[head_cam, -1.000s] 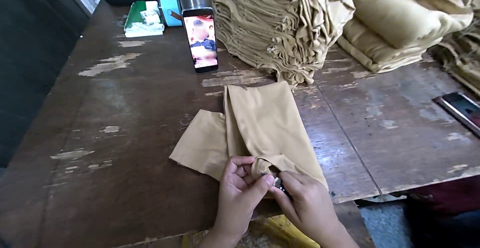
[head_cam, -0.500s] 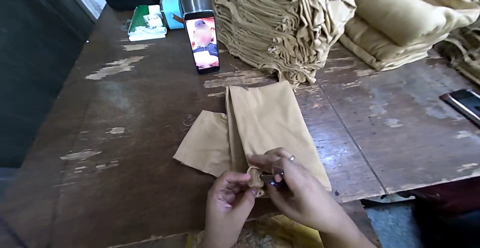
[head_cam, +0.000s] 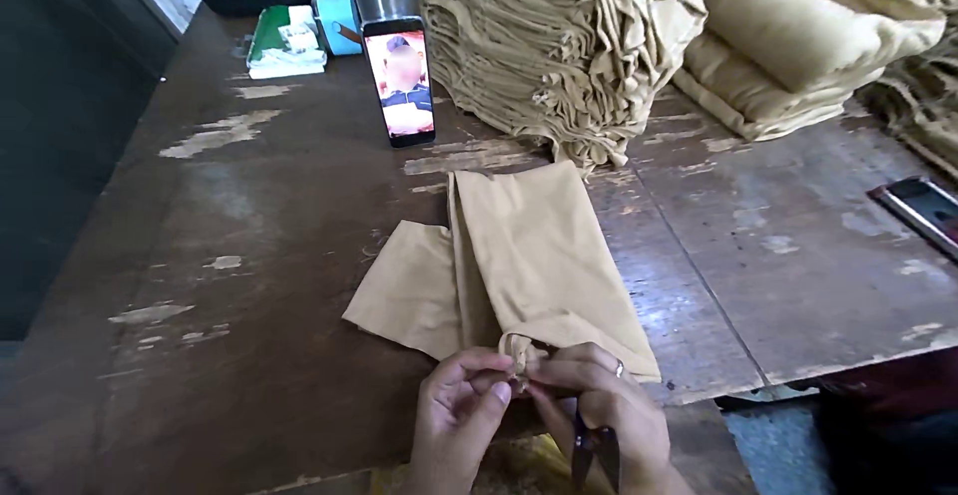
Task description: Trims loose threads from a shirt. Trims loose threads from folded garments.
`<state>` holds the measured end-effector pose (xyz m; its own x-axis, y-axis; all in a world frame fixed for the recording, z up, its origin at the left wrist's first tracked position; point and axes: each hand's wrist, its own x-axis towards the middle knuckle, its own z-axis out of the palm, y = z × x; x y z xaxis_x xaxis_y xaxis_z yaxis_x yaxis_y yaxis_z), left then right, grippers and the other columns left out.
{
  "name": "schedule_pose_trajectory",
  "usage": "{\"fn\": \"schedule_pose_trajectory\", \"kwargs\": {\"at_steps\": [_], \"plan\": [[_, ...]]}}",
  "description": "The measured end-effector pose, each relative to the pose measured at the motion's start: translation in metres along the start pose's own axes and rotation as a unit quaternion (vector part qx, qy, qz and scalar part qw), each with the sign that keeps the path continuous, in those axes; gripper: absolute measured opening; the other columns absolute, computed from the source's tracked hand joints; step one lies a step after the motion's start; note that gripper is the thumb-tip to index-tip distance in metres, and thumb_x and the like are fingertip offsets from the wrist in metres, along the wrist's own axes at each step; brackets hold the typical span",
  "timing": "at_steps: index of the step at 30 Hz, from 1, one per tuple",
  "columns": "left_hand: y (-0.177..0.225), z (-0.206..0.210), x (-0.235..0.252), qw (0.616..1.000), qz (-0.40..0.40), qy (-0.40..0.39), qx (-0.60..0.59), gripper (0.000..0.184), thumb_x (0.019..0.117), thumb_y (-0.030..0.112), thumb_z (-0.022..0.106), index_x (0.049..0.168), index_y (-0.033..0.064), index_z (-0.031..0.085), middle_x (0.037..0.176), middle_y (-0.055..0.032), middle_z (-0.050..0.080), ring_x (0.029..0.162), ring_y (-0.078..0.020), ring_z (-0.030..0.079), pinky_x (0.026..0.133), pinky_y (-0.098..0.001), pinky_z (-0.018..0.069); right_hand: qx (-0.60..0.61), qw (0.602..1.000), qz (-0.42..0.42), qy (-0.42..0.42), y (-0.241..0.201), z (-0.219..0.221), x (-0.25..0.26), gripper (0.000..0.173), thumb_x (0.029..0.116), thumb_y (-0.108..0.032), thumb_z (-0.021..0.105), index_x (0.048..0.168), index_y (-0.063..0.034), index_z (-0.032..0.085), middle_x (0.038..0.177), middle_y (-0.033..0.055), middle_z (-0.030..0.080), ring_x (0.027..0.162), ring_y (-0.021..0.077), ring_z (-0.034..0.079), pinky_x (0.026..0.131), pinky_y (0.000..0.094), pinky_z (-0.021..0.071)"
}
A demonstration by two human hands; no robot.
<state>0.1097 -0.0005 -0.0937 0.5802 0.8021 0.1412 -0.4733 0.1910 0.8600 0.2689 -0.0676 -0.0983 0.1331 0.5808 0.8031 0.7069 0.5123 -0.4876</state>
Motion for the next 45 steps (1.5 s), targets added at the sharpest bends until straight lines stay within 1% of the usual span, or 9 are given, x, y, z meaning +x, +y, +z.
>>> {"fn": "schedule_pose_trajectory", "kwargs": {"at_steps": [7, 12, 18, 23, 27, 33, 37, 42, 45], "plan": [[-0.001, 0.008, 0.005, 0.998, 0.010, 0.049, 0.029, 0.028, 0.0872, 0.004, 0.077, 0.110, 0.0105, 0.063, 0.104, -0.0003, 0.073, 0.091, -0.0085, 0.073, 0.082, -0.0269, 0.0621, 0.116, 0.989, 0.014, -0.090, -0.006, -0.022, 0.008, 0.024, 0.0953, -0.015, 0.073, 0.089, -0.0127, 0.049, 0.101, 0.0020, 0.071, 0.101, 0.0144, 0.069, 0.090, 0.0284, 0.0566], [-0.006, 0.011, 0.000, 0.917, 0.199, 0.040, 0.343, 0.019, 0.0871, 0.001, 0.075, 0.102, 0.0081, 0.066, 0.100, -0.0001, 0.067, 0.092, -0.0006, 0.067, 0.081, -0.0148, 0.0582, 0.023, 0.994, 0.042, -0.103, 0.004, -0.018, 0.026, 0.021, 0.0963, -0.014, 0.067, 0.098, -0.0111, 0.046, 0.128, 0.0061, 0.067, 0.117, 0.0141, 0.062, 0.097, 0.0251, 0.0498], [0.013, 0.005, -0.002, 0.829, 0.296, -0.029, 0.473, 0.013, 0.0930, 0.010, 0.074, 0.105, 0.0084, 0.069, 0.099, -0.0027, 0.065, 0.096, -0.0046, 0.064, 0.088, -0.0143, 0.0541, 0.001, 0.992, 0.007, -0.126, 0.010, -0.022, 0.037, 0.011, 0.0948, -0.013, 0.062, 0.092, -0.0129, 0.052, 0.092, 0.0032, 0.065, 0.089, 0.0145, 0.059, 0.078, 0.0258, 0.0461], [0.007, -0.017, 0.004, 0.764, 0.187, -0.072, 0.613, 0.025, 0.0922, 0.035, 0.072, 0.108, 0.0174, 0.078, 0.109, -0.0019, 0.072, 0.108, -0.0162, 0.064, 0.095, -0.0265, 0.0507, -0.099, 0.990, 0.099, -0.022, 0.036, -0.063, 0.031, 0.021, 0.0925, -0.026, 0.065, 0.096, -0.0075, 0.056, 0.087, 0.0044, 0.061, 0.082, 0.0065, 0.059, 0.073, 0.0211, 0.0488], [-0.001, -0.023, 0.001, 0.776, 0.181, -0.054, 0.602, 0.017, 0.0956, 0.025, 0.068, 0.103, 0.0132, 0.078, 0.105, -0.0050, 0.070, 0.105, -0.0130, 0.062, 0.096, -0.0201, 0.0478, -0.264, 0.947, 0.161, 0.086, 0.053, -0.101, 0.020, 0.036, 0.0968, -0.023, 0.066, 0.097, 0.0117, 0.058, 0.082, 0.0137, 0.061, 0.074, 0.0055, 0.054, 0.067, 0.0188, 0.0450], [-0.001, -0.022, 0.000, 0.776, 0.191, -0.054, 0.599, 0.017, 0.0987, 0.025, 0.062, 0.103, 0.0163, 0.077, 0.102, -0.0071, 0.062, 0.098, -0.0109, 0.057, 0.088, -0.0168, 0.0469, -0.099, 0.981, 0.166, -0.024, 0.008, -0.065, 0.004, 0.025, 0.0962, -0.033, 0.071, 0.103, -0.0144, 0.055, 0.102, -0.0012, 0.064, 0.088, 0.0014, 0.063, 0.073, 0.0160, 0.0531], [-0.001, -0.016, 0.003, 0.794, 0.212, -0.022, 0.569, 0.011, 0.0957, 0.015, 0.065, 0.100, 0.0106, 0.074, 0.098, -0.0068, 0.060, 0.096, -0.0077, 0.058, 0.088, -0.0124, 0.0478, -0.049, 0.982, 0.113, -0.145, 0.007, -0.025, -0.004, 0.016, 0.0938, -0.023, 0.068, 0.099, -0.0102, 0.060, 0.091, 0.0025, 0.068, 0.083, 0.0101, 0.061, 0.075, 0.0227, 0.0508], [0.001, -0.014, 0.004, 0.796, 0.223, 0.012, 0.563, 0.020, 0.0813, 0.008, 0.071, 0.101, 0.0069, 0.075, 0.096, -0.0089, 0.062, 0.095, -0.0052, 0.061, 0.087, -0.0083, 0.0477, 0.047, 0.986, 0.131, -0.091, 0.010, -0.038, 0.012, 0.016, 0.0946, -0.017, 0.067, 0.097, -0.0113, 0.052, 0.093, 0.0008, 0.067, 0.081, 0.0027, 0.062, 0.071, 0.0152, 0.0511], [-0.002, -0.006, 0.010, 0.815, 0.209, 0.003, 0.540, 0.018, 0.0914, 0.009, 0.069, 0.106, 0.0039, 0.078, 0.096, -0.0086, 0.074, 0.093, -0.0053, 0.069, 0.087, -0.0129, 0.0529, 0.010, 0.989, 0.140, -0.046, 0.018, -0.036, 0.019, 0.016, 0.0949, -0.015, 0.067, 0.094, -0.0069, 0.054, 0.088, 0.0037, 0.067, 0.073, 0.0007, 0.059, 0.064, 0.0127, 0.0486]]}}
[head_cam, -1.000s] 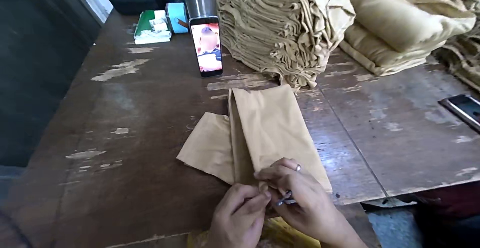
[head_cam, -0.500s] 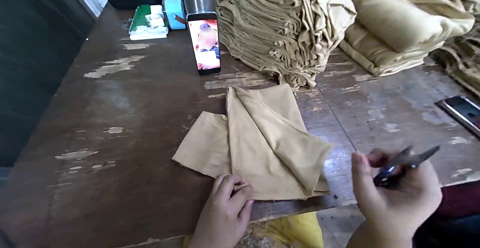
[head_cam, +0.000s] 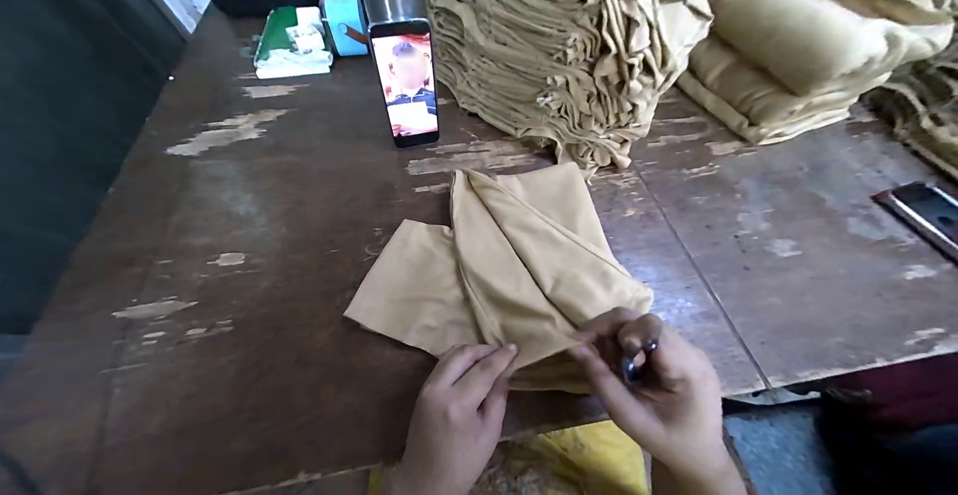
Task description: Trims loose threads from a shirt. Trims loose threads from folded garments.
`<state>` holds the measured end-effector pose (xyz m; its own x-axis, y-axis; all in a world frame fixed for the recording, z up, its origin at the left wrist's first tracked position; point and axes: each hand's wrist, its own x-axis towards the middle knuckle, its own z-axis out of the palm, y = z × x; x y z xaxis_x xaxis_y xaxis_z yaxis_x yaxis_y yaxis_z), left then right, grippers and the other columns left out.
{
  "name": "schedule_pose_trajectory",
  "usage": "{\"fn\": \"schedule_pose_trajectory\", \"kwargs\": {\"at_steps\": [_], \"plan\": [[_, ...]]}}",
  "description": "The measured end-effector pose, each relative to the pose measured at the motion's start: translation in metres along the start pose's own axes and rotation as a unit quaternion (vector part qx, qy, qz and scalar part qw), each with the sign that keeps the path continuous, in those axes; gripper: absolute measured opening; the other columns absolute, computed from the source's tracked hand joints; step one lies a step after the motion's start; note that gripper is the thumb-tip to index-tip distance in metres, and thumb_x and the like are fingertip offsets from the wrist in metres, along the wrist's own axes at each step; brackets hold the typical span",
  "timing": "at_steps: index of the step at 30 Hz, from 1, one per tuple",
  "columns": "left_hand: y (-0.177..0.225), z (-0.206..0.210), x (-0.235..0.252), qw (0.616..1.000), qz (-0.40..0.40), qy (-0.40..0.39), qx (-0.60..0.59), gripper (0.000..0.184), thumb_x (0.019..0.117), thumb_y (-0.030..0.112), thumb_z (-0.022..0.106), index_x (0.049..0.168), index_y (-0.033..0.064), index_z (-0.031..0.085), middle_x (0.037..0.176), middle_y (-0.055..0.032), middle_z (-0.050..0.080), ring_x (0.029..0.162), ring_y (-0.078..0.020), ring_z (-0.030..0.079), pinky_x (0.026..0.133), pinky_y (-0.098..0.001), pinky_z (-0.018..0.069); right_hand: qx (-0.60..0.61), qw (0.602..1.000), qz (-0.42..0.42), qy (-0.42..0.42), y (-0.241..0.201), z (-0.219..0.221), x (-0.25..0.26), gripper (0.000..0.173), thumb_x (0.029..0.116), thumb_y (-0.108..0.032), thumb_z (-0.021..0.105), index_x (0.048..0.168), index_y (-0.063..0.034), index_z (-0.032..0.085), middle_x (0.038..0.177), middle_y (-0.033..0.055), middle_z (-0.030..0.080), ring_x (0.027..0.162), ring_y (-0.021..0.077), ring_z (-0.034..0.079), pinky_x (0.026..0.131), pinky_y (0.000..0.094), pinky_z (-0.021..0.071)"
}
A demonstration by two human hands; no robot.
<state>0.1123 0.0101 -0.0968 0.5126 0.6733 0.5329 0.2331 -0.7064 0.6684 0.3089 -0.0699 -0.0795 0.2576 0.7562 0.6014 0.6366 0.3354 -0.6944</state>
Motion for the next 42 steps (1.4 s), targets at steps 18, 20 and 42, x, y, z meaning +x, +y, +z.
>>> {"fn": "schedule_pose_trajectory", "kwargs": {"at_steps": [18, 20, 42], "plan": [[0.009, 0.008, 0.004, 0.826, -0.214, 0.024, -0.520, 0.025, 0.0983, 0.008, 0.065, 0.123, 0.0102, 0.070, 0.111, -0.0011, 0.075, 0.099, -0.0084, 0.071, 0.090, -0.0274, 0.0590, -0.100, 0.989, 0.041, -0.101, -0.011, 0.007, -0.037, 0.042, 0.1028, -0.049, 0.056, 0.091, -0.0087, 0.058, 0.102, 0.0074, 0.060, 0.082, 0.0078, 0.056, 0.070, 0.0205, 0.0481], [0.012, 0.007, 0.004, 0.820, -0.221, 0.022, -0.527, 0.025, 0.1004, 0.010, 0.062, 0.125, 0.0097, 0.067, 0.110, -0.0012, 0.074, 0.098, -0.0094, 0.072, 0.089, -0.0292, 0.0593, -0.107, 0.989, 0.042, -0.088, -0.011, 0.009, -0.041, 0.040, 0.1016, -0.046, 0.059, 0.086, -0.0092, 0.058, 0.103, 0.0075, 0.061, 0.086, 0.0089, 0.058, 0.073, 0.0215, 0.0492], [0.021, 0.006, 0.002, 0.889, -0.153, 0.027, -0.431, 0.029, 0.1006, 0.005, 0.060, 0.130, 0.0090, 0.061, 0.105, 0.0018, 0.077, 0.092, -0.0070, 0.073, 0.085, -0.0249, 0.0603, -0.179, 0.980, 0.043, -0.077, -0.021, 0.018, -0.040, 0.042, 0.1045, -0.044, 0.051, 0.079, -0.0111, 0.061, 0.099, 0.0079, 0.066, 0.090, 0.0164, 0.061, 0.075, 0.0288, 0.0502]]}}
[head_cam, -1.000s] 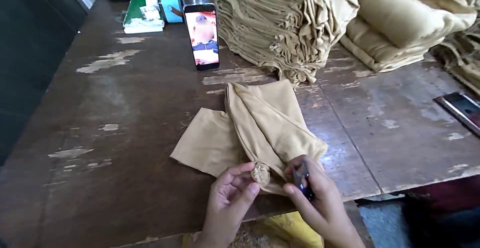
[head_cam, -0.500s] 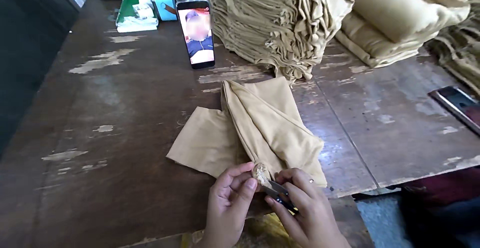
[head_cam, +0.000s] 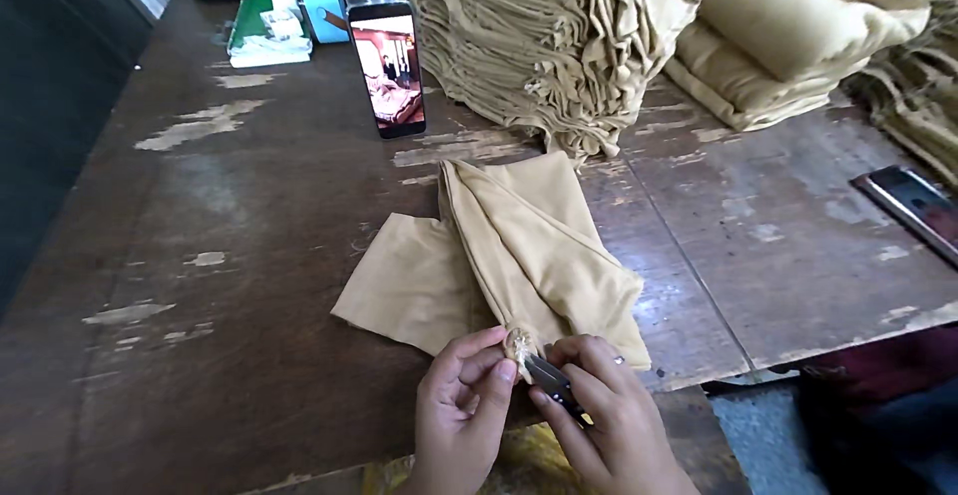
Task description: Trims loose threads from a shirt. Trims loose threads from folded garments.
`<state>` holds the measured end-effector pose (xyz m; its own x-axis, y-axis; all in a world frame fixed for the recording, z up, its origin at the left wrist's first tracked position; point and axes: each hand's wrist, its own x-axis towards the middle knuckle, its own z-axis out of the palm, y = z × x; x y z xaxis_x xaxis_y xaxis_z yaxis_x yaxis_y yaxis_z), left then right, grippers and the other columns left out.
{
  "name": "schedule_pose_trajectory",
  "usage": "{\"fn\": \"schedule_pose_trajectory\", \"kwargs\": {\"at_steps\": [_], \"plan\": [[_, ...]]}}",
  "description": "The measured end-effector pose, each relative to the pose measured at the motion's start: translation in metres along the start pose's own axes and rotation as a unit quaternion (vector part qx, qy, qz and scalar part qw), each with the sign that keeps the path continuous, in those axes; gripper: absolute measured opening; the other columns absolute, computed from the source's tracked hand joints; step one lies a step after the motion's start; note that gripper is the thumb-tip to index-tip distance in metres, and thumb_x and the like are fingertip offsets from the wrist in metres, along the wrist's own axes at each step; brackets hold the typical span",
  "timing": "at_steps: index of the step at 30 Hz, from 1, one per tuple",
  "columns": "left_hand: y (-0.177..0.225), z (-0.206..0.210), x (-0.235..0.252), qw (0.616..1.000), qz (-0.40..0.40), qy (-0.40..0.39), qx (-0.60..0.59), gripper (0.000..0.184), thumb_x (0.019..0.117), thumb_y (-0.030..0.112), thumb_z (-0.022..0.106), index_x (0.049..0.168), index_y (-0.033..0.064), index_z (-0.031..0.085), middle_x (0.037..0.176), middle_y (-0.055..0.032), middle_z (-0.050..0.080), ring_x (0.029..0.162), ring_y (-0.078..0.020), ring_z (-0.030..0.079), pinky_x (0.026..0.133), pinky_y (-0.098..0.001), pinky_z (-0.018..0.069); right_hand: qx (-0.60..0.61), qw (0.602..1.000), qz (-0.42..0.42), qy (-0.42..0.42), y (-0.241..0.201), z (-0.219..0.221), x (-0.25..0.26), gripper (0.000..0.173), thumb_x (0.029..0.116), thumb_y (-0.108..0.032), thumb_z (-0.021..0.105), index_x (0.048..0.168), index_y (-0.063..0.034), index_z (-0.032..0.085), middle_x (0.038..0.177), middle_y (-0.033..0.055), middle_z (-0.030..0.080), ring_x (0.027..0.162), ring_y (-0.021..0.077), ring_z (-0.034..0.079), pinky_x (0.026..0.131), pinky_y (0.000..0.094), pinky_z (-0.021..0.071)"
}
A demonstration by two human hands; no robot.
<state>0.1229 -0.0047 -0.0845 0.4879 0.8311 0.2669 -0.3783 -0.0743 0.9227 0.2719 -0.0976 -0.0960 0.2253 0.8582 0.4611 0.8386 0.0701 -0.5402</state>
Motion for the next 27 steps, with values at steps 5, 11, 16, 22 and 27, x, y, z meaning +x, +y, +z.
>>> {"fn": "schedule_pose_trajectory", "kwargs": {"at_steps": [5, 11, 16, 22, 27], "plan": [[-0.002, 0.002, 0.000, 0.999, 0.030, -0.011, 0.040, 0.031, 0.1004, 0.003, 0.060, 0.131, 0.0074, 0.060, 0.104, 0.0046, 0.077, 0.091, -0.0033, 0.072, 0.083, -0.0218, 0.0598, 0.004, 1.000, 0.004, 0.002, -0.001, -0.001, 0.002, 0.042, 0.1037, -0.044, 0.052, 0.080, -0.0106, 0.062, 0.099, 0.0077, 0.066, 0.089, 0.0154, 0.061, 0.075, 0.0281, 0.0499], [-0.008, 0.003, -0.002, 0.991, 0.089, -0.020, 0.102, 0.031, 0.1006, 0.003, 0.060, 0.131, 0.0066, 0.062, 0.109, 0.0039, 0.076, 0.092, -0.0017, 0.071, 0.084, -0.0205, 0.0596, 0.005, 1.000, 0.010, -0.005, -0.004, 0.000, 0.005, 0.044, 0.1050, -0.044, 0.048, 0.082, -0.0107, 0.064, 0.099, 0.0072, 0.066, 0.091, 0.0168, 0.062, 0.076, 0.0306, 0.0499], [-0.010, 0.004, 0.001, 0.992, 0.087, -0.013, 0.093, 0.035, 0.1019, 0.010, 0.059, 0.136, 0.0056, 0.059, 0.098, 0.0067, 0.076, 0.085, 0.0021, 0.070, 0.079, -0.0182, 0.0586, -0.011, 1.000, 0.016, -0.010, -0.006, 0.000, 0.004, 0.044, 0.1048, -0.044, 0.047, 0.080, -0.0114, 0.065, 0.099, 0.0070, 0.067, 0.091, 0.0183, 0.062, 0.077, 0.0328, 0.0501], [-0.011, 0.013, 0.009, 0.995, 0.063, 0.041, 0.061, 0.034, 0.0929, 0.004, 0.071, 0.126, -0.0005, 0.064, 0.085, 0.0053, 0.075, 0.074, -0.0006, 0.070, 0.069, -0.0179, 0.0598, -0.033, 0.999, 0.018, -0.009, -0.009, 0.001, 0.004, 0.043, 0.1034, -0.043, 0.047, 0.079, -0.0127, 0.066, 0.097, 0.0050, 0.068, 0.089, 0.0182, 0.062, 0.075, 0.0333, 0.0498], [-0.014, 0.015, 0.007, 0.992, 0.087, 0.040, 0.080, 0.032, 0.0911, 0.001, 0.072, 0.122, 0.0000, 0.066, 0.088, 0.0037, 0.075, 0.078, -0.0013, 0.071, 0.072, -0.0189, 0.0608, -0.030, 0.999, 0.026, -0.010, -0.009, 0.003, 0.004, 0.042, 0.1040, -0.040, 0.046, 0.079, -0.0128, 0.066, 0.096, 0.0042, 0.068, 0.089, 0.0180, 0.062, 0.076, 0.0337, 0.0493]]}}
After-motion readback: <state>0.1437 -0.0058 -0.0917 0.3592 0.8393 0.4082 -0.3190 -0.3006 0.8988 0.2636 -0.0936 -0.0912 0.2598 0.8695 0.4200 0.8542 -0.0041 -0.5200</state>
